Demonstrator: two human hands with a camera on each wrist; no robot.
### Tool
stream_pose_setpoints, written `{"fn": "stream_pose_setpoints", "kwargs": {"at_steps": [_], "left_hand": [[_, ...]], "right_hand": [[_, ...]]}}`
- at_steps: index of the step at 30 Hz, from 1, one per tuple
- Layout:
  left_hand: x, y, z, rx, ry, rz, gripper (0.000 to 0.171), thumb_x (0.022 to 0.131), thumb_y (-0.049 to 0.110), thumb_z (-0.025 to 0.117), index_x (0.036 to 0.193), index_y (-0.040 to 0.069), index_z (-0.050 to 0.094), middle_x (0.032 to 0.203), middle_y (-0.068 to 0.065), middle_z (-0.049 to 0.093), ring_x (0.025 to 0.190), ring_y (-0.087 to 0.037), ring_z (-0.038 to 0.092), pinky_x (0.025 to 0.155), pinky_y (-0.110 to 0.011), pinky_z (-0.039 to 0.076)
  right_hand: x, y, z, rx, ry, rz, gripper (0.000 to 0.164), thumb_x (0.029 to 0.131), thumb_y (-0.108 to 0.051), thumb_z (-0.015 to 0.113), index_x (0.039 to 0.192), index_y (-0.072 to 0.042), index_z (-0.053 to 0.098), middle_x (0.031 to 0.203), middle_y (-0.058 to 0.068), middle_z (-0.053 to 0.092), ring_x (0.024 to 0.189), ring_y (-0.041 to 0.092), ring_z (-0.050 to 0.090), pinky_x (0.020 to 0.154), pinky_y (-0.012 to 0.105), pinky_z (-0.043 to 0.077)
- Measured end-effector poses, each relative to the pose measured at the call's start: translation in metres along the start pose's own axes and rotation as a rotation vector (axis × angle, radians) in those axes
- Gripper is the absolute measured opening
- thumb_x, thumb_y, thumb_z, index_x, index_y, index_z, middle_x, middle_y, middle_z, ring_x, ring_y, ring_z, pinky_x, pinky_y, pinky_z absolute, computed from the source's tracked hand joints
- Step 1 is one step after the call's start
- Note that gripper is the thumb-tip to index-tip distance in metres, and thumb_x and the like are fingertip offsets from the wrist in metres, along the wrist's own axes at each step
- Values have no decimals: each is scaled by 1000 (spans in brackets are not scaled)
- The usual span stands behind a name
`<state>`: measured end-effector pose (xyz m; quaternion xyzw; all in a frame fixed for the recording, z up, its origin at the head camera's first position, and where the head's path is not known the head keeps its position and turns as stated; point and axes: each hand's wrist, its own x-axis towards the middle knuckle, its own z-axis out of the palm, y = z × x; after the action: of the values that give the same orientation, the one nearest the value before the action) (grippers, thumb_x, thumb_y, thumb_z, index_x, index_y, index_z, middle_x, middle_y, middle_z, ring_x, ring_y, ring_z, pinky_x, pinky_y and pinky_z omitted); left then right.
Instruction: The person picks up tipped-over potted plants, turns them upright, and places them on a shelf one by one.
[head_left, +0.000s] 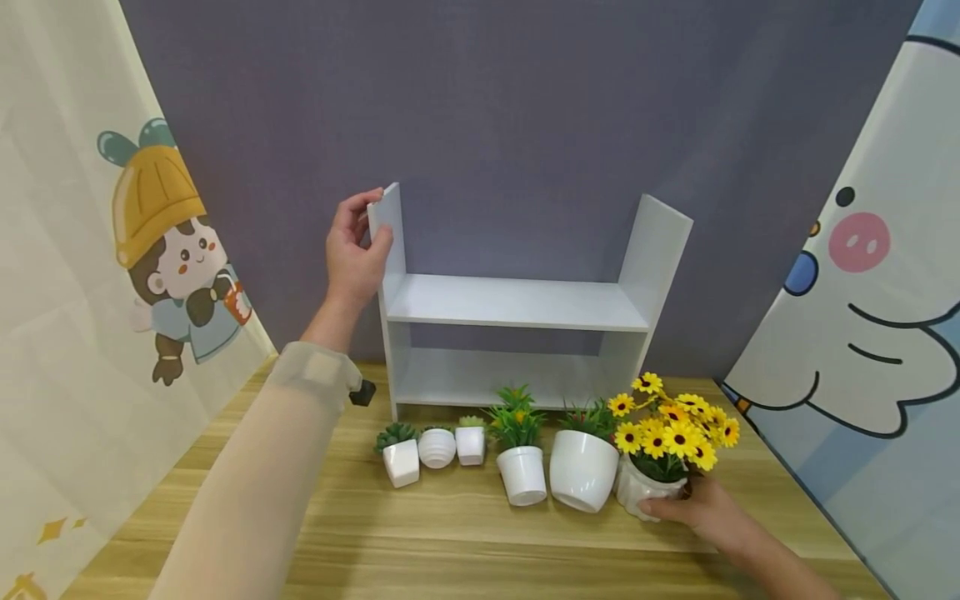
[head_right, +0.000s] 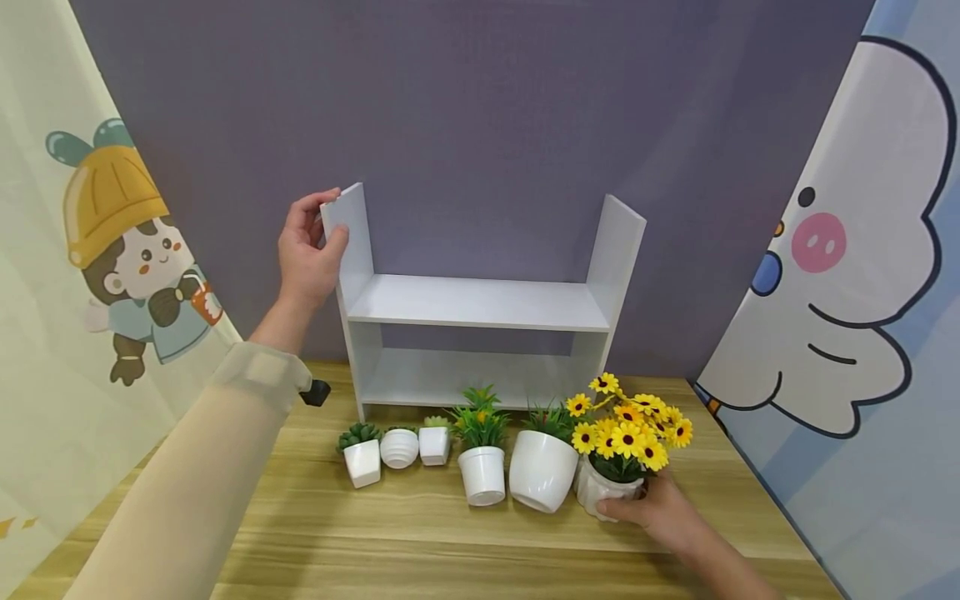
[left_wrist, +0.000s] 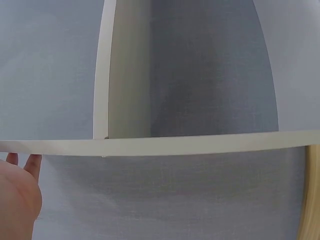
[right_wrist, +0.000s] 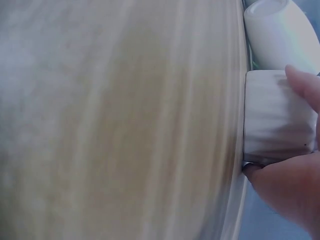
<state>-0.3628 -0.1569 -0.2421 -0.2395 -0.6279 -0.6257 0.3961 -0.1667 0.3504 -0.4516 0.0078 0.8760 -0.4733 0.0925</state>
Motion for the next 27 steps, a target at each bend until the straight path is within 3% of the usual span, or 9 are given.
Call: {"fn": "stream_pose_setpoints", "kwargs": {"at_steps": [7,15,19,22,27], "left_hand": [[-2,1,3,-37,28,-16,41,100,-5,59,141,-1,63,151,-4,68,133,-36,67,101,-29,58],[-6,2,9,-70,72,-59,47,102,-4,59,147,6,66,147,-22,68,126,-41,65,96,-25,56],[-8,2,12,-70,81,-45,47,103,-5,58,148,5,65,148,-26,66,124,-45,63,96,-23,55],[-8,2,12,-85,87,-27,47,102,-6,58,148,3,65,148,-25,66,123,-48,62,96,-23,55],[-7,5,11,-73,89,-30,45,102,-5,59,146,5,67,150,-12,69,125,-42,64,98,-24,55]], "right_hand": [[-2,-2,1,83,-35,32,114,98,-28,85,172,1,2,178,35,14,164,54,16,130,75,16],[0,0,2,100,-40,33,112,100,-25,82,171,4,1,177,37,14,163,56,17,129,75,16],[1,1,2,115,-51,44,113,99,-24,82,171,3,-1,177,37,9,163,57,12,129,76,11],[0,0,2,110,-54,46,115,98,-25,84,171,3,-1,178,37,8,164,57,12,129,76,11],[-2,0,1,109,-57,37,114,97,-26,85,171,2,3,178,36,11,163,55,17,130,73,16]]}}
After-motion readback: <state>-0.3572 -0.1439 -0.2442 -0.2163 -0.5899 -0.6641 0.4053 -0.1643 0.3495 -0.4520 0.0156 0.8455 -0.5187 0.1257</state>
